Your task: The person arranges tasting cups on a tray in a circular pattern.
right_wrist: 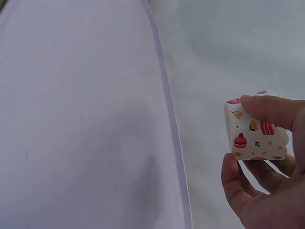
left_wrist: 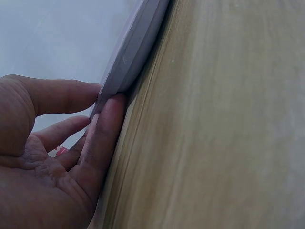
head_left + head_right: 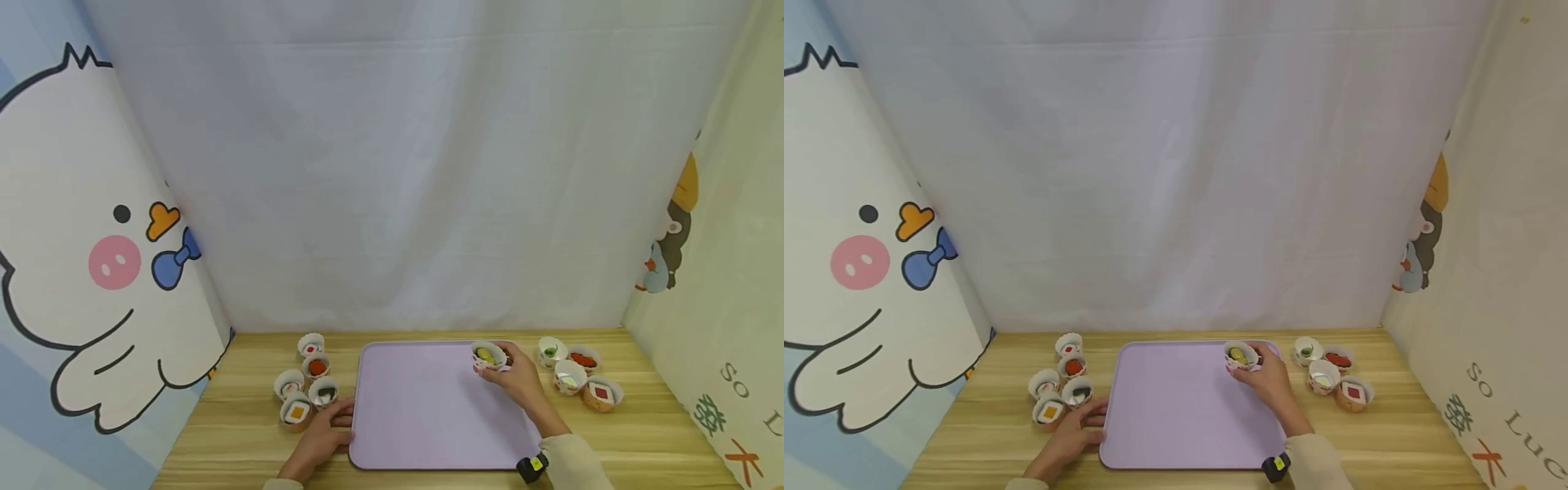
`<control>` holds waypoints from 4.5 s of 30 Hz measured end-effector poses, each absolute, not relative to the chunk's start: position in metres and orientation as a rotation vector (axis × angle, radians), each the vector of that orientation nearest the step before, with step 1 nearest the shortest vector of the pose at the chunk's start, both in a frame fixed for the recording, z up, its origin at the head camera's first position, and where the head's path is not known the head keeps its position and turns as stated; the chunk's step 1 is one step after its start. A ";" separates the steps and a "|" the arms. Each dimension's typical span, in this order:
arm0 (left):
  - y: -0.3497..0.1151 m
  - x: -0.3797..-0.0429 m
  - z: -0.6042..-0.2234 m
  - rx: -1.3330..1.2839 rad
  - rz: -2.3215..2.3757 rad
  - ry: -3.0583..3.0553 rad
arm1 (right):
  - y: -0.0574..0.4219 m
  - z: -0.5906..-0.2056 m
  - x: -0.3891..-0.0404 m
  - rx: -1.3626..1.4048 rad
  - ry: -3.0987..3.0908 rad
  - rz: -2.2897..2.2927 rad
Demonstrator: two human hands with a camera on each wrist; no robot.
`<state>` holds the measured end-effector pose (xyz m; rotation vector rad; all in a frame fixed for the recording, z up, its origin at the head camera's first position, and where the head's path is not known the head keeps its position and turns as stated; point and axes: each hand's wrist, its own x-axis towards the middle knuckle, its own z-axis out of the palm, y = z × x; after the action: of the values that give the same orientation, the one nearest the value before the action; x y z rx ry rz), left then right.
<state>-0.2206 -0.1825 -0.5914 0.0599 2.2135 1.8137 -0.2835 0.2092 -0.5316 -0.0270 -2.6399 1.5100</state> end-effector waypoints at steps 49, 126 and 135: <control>-0.184 -0.222 -0.596 0.063 1.837 2.205 | 0.137 -0.580 -0.356 -0.027 -2.679 1.433; -0.184 -0.222 -0.596 0.048 1.812 2.246 | 0.225 -0.515 -0.253 0.131 -2.458 1.563; -0.183 -0.222 -0.596 0.052 1.821 2.240 | 0.247 -0.504 -0.240 0.101 -2.378 1.519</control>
<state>-0.2218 -0.1833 -0.5963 0.0519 2.2400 1.8209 -0.2398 0.2474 -0.5044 0.1014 -2.3780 1.5188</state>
